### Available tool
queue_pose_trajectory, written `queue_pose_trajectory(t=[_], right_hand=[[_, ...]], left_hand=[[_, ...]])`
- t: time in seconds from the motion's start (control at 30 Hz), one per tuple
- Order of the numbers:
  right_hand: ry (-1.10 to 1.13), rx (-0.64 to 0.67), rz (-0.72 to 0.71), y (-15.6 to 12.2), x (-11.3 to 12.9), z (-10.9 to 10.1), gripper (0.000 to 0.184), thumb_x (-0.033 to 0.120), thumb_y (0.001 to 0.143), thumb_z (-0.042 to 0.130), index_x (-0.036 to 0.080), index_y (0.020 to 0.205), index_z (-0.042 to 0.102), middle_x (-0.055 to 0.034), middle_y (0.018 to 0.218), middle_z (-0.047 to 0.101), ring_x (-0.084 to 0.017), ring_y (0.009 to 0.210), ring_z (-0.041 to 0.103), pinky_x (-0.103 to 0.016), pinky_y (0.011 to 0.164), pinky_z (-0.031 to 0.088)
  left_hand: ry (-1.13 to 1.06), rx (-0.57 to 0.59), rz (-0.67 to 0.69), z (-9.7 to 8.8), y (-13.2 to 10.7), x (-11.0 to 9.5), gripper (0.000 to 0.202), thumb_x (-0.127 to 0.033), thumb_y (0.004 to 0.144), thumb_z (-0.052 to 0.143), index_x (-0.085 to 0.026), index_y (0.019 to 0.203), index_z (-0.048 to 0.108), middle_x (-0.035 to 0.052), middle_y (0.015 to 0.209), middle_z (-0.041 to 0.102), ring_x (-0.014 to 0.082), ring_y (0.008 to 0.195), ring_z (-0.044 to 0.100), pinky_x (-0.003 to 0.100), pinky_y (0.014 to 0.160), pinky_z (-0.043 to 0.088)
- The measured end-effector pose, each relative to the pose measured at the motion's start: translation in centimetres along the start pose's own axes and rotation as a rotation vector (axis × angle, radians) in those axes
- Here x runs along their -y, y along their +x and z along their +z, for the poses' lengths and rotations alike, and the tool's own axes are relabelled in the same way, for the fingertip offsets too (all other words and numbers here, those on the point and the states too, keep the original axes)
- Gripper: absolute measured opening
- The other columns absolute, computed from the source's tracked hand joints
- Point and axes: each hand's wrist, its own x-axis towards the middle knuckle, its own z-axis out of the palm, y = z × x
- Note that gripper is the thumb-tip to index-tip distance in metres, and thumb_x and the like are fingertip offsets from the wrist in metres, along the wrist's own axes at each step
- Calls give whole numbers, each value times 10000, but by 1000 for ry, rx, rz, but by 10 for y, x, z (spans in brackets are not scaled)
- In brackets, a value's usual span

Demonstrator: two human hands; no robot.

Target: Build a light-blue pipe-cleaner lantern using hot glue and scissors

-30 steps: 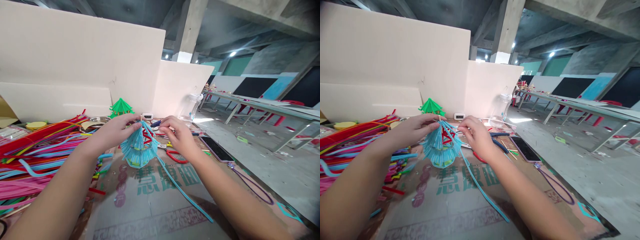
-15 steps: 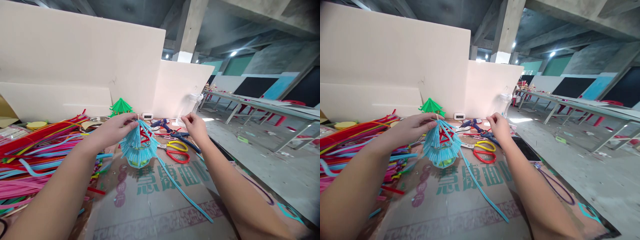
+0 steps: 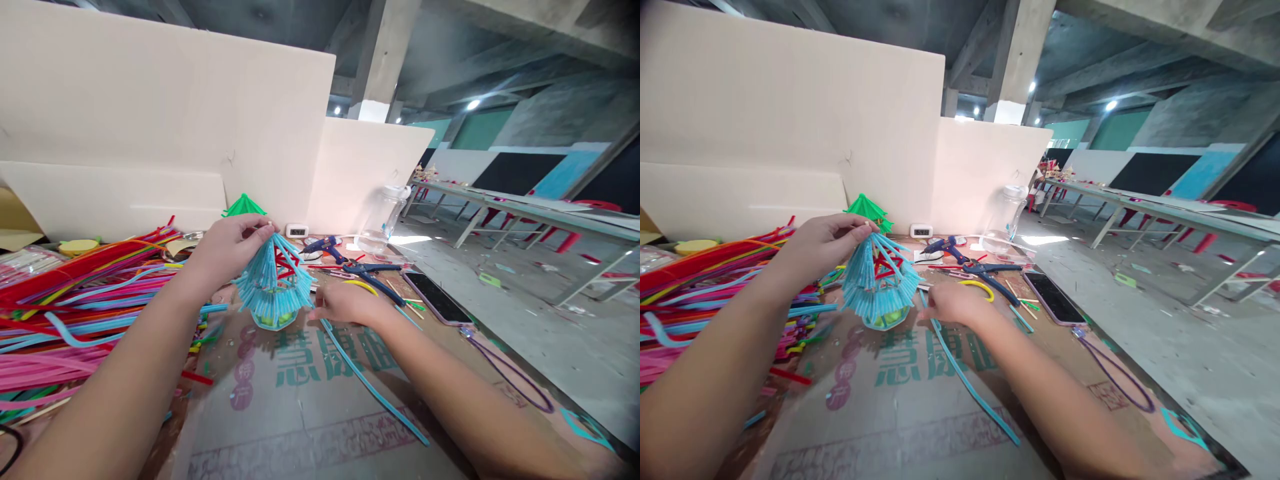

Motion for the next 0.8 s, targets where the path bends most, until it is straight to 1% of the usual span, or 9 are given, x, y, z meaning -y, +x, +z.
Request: queue_pose_trajectory(t=[0.07, 0.13, 0.23, 0.37, 0.5, 0.63, 0.7, 0.77, 0.8], right_hand=[[-31, -26, 26, 4, 7, 11, 195, 381, 750, 703, 200, 691, 662, -77, 657, 668, -210, 585, 610, -276, 538, 389], [-45, -48, 43, 8, 10, 18, 106, 238, 761, 651, 193, 666, 638, -85, 663, 666, -205, 584, 608, -273, 536, 380], [-20, -57, 28, 10, 9, 17, 97, 162, 721, 615, 191, 629, 602, -72, 635, 655, -196, 557, 588, -265, 507, 341], [62, -113, -8, 4, -2, -5, 61, 157, 756, 540, 194, 721, 575, -31, 660, 662, -163, 577, 585, -241, 507, 342], [355, -284, -31, -4, -7, -30, 76, 231, 868, 464, 199, 896, 528, 34, 588, 608, -136, 541, 557, -232, 532, 374], [638, -406, -95, -8, 3, -41, 343, 288, 858, 551, 186, 1181, 495, 46, 621, 608, -150, 595, 568, -253, 575, 400], [739, -419, -122, -10, 14, -42, 333, 302, 839, 588, 173, 1143, 541, 22, 667, 637, -149, 618, 580, -255, 580, 405], [834, -412, -151, -13, 25, -42, 204, 345, 849, 587, 171, 957, 594, 9, 653, 639, -133, 590, 571, -245, 559, 403], [871, -396, -166, -15, 31, -41, 194, 367, 860, 579, 173, 875, 594, 9, 636, 635, -120, 558, 555, -235, 539, 398]], left_hand=[[15, -6, 4, -3, -1, -1, 400, -493, 885, 476, -190, 1000, 709, 34, 872, 729, 220, 788, 630, 288, 668, 451], [43, -1, 17, -5, -1, -2, 397, -489, 892, 467, -186, 975, 710, 27, 829, 715, 205, 748, 613, 278, 635, 427], [103, 23, 30, -6, -1, -1, 416, -505, 905, 442, -184, 947, 704, 18, 778, 683, 187, 703, 590, 270, 594, 390], [107, 50, 39, -6, -1, 0, 425, -522, 911, 430, -194, 935, 699, 9, 745, 662, 179, 682, 582, 269, 589, 382], [31, 25, 38, -5, -1, -2, 364, -468, 906, 467, -195, 973, 697, 17, 829, 699, 186, 728, 610, 274, 651, 425], [-8, 31, 29, -3, 1, 1, 361, -463, 909, 473, -187, 985, 693, 31, 880, 721, 201, 784, 639, 281, 685, 449], [4, 29, 29, -2, 2, 5, 384, -480, 911, 467, -186, 1011, 693, 43, 931, 729, 217, 838, 650, 287, 697, 456], [16, 18, 22, -1, 4, 11, 400, -493, 909, 467, -185, 1027, 693, 52, 969, 733, 228, 872, 655, 294, 704, 463], [15, 15, 18, -1, 5, 14, 401, -495, 907, 470, -184, 1023, 694, 53, 972, 734, 229, 874, 658, 296, 706, 466]])
